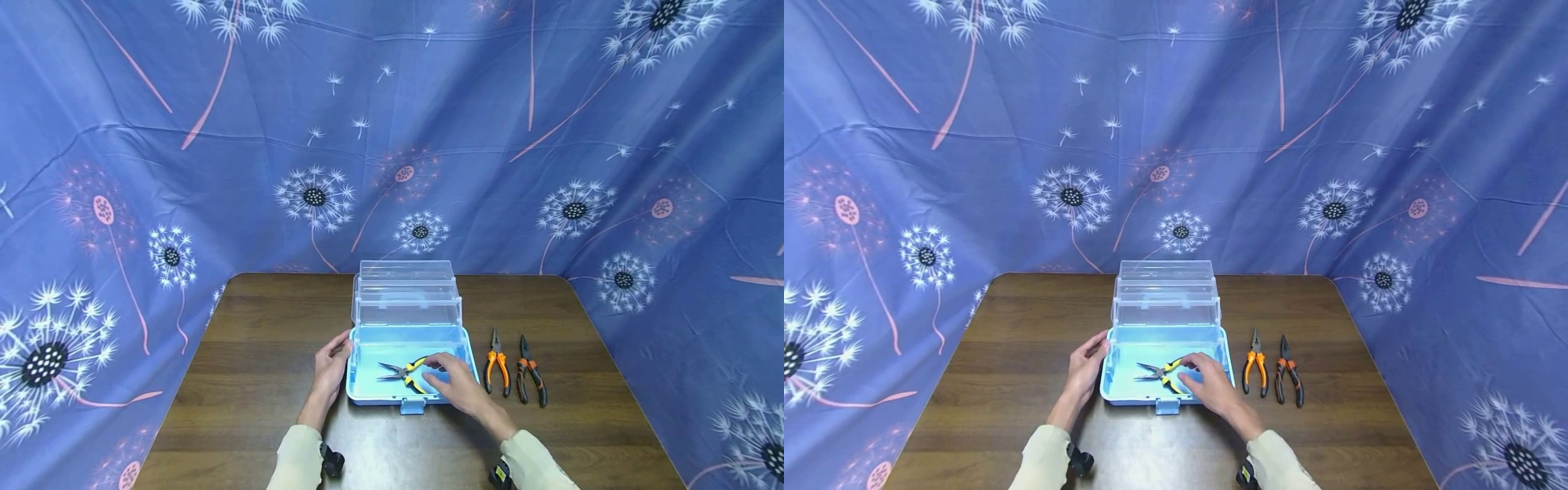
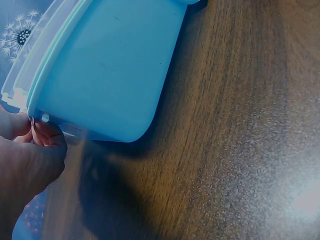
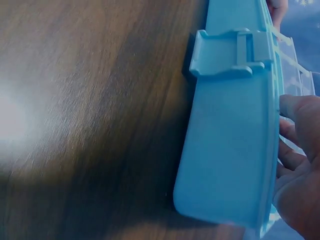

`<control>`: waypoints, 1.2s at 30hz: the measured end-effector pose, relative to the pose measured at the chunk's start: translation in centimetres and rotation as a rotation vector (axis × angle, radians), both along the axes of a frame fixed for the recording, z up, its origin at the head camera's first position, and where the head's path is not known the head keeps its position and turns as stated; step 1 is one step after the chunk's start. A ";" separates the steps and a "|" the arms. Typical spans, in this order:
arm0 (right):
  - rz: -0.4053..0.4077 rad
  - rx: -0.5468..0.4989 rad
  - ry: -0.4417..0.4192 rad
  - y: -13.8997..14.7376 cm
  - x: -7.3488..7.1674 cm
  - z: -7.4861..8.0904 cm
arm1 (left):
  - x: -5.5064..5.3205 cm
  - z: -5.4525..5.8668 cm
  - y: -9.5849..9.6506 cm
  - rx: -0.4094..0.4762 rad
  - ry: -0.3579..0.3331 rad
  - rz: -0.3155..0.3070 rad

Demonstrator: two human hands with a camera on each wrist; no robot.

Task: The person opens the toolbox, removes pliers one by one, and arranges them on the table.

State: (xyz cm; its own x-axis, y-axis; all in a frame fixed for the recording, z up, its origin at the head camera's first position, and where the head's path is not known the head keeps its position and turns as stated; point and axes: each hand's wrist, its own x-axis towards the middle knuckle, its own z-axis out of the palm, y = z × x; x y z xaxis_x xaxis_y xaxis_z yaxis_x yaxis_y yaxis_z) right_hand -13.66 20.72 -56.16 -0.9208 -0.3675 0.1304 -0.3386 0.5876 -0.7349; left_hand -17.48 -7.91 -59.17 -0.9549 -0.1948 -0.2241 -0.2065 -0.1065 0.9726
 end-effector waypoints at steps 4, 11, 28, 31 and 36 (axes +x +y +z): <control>0.011 0.020 0.012 -0.9 -0.3 -0.5 | 0.1 0.1 0.0 -0.007 -0.005 -0.002; 0.031 0.054 0.054 -2.2 -1.0 -1.2 | 0.0 -0.1 0.0 0.011 0.021 -0.005; 0.156 0.368 -0.025 -4.3 -2.2 1.3 | -0.1 -0.3 0.0 0.014 0.021 0.002; 0.165 0.473 0.047 -5.0 -2.0 1.6 | -0.1 -0.2 0.0 0.017 0.022 0.003; 0.162 0.643 0.202 -5.9 -2.0 1.8 | 0.1 0.1 0.1 0.018 0.022 -0.003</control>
State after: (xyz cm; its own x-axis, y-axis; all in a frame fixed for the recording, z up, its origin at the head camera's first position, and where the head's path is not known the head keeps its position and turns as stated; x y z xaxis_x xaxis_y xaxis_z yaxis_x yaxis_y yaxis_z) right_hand -15.65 14.81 -54.38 -0.8283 -0.5603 0.0037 -0.5526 0.8158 -0.1704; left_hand -17.35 -7.81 -59.07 -0.9601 -0.1884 -0.2068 -0.1858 -0.1235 0.9748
